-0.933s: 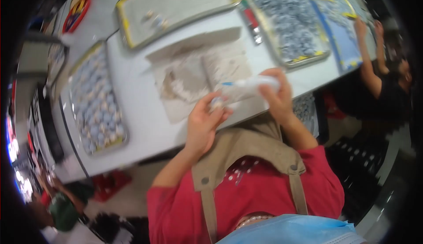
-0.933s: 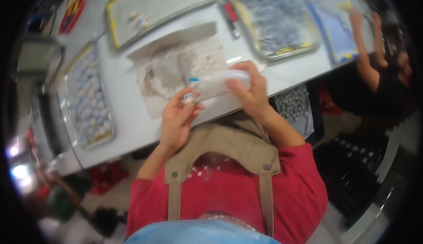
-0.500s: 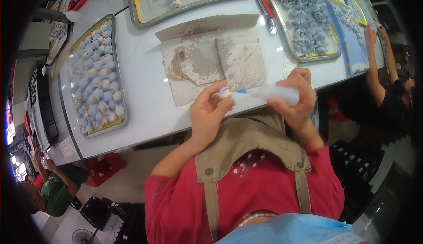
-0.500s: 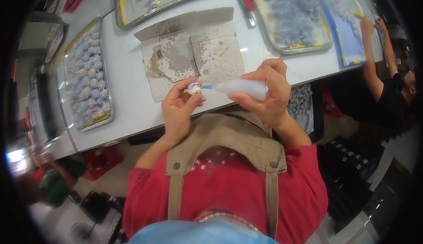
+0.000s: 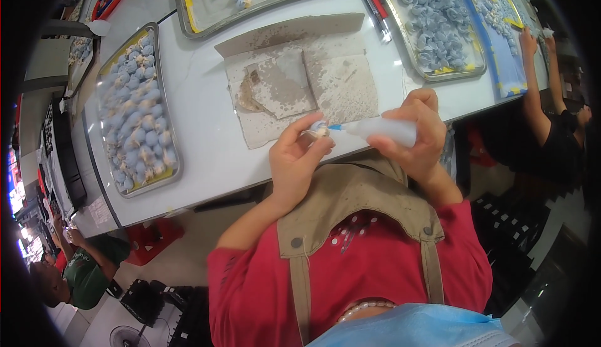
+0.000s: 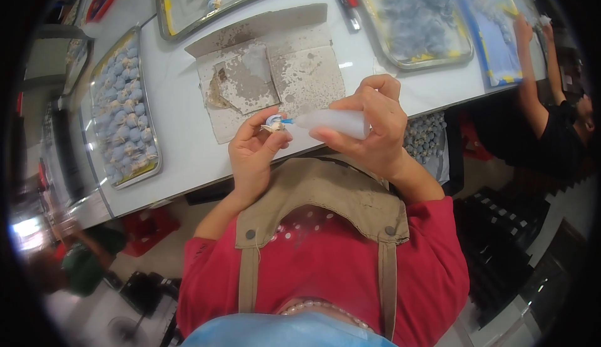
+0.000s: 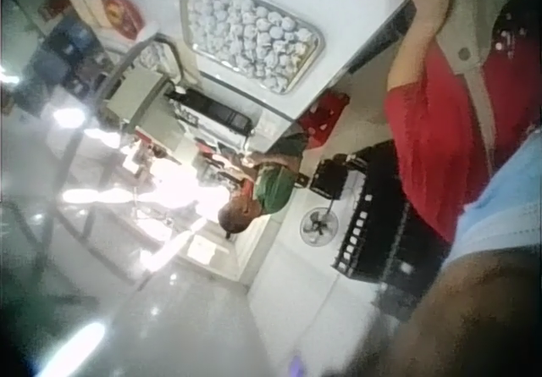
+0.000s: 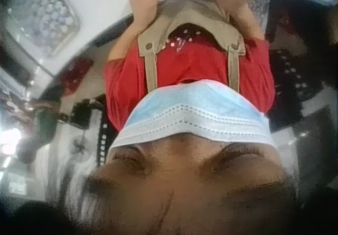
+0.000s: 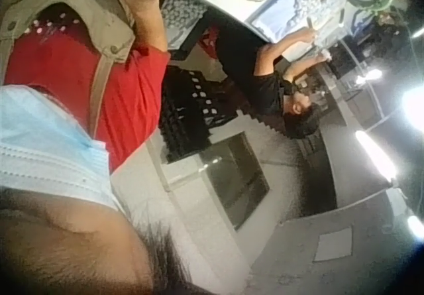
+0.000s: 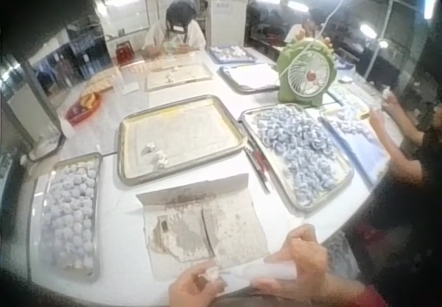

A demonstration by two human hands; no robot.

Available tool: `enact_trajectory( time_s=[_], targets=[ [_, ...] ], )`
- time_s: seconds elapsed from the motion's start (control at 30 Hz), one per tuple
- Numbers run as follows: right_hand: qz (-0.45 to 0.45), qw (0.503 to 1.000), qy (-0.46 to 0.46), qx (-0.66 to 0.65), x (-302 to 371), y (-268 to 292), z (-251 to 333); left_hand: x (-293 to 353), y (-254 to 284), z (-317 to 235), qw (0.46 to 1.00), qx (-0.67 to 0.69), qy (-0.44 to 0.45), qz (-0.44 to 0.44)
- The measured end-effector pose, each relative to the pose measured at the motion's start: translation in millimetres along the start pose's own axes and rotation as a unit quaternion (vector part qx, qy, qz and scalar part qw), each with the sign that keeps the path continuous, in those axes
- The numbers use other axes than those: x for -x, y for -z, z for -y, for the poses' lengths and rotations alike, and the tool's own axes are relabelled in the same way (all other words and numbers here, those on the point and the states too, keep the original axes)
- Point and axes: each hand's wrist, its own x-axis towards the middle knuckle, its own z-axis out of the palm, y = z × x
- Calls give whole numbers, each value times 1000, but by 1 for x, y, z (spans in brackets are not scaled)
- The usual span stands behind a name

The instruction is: The person applies glue from a bottle to small toy parts and assembles them by hand at a workbench.

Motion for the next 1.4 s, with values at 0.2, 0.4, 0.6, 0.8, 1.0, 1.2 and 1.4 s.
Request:
enact_trajectory(
  time_s=[0.2, 0.4, 0.6, 0.8, 1.0, 1.2, 1.4],
  targets=[
    [-11, 999, -25, -18, 2, 3, -4, -3, 1, 4, 1000, -12, -20, -3],
    [-15, 999, -35, -14, 1, 3, -6, -4, 0, 4, 999, 34, 8, -4],
    [-5, 1000, -21, -7, -1, 0, -8, -4, 1, 3, 1000, 21, 3, 6],
    [-27, 998, -44, -48, 0, -5, -20, -5, 5, 1, 999, 27, 27, -12],
    [-50, 957, -231, -166, -5, -49, -52, -6, 9, -4, 985, 145, 26, 89],
    [-39, 997, -68, 4, -23, -36, -82, -5, 18, -14, 956, 190, 46, 220],
    [-29, 946, 61, 318, -76, 15, -153, -8, 12, -8, 975, 143, 60, 162]
  ],
)
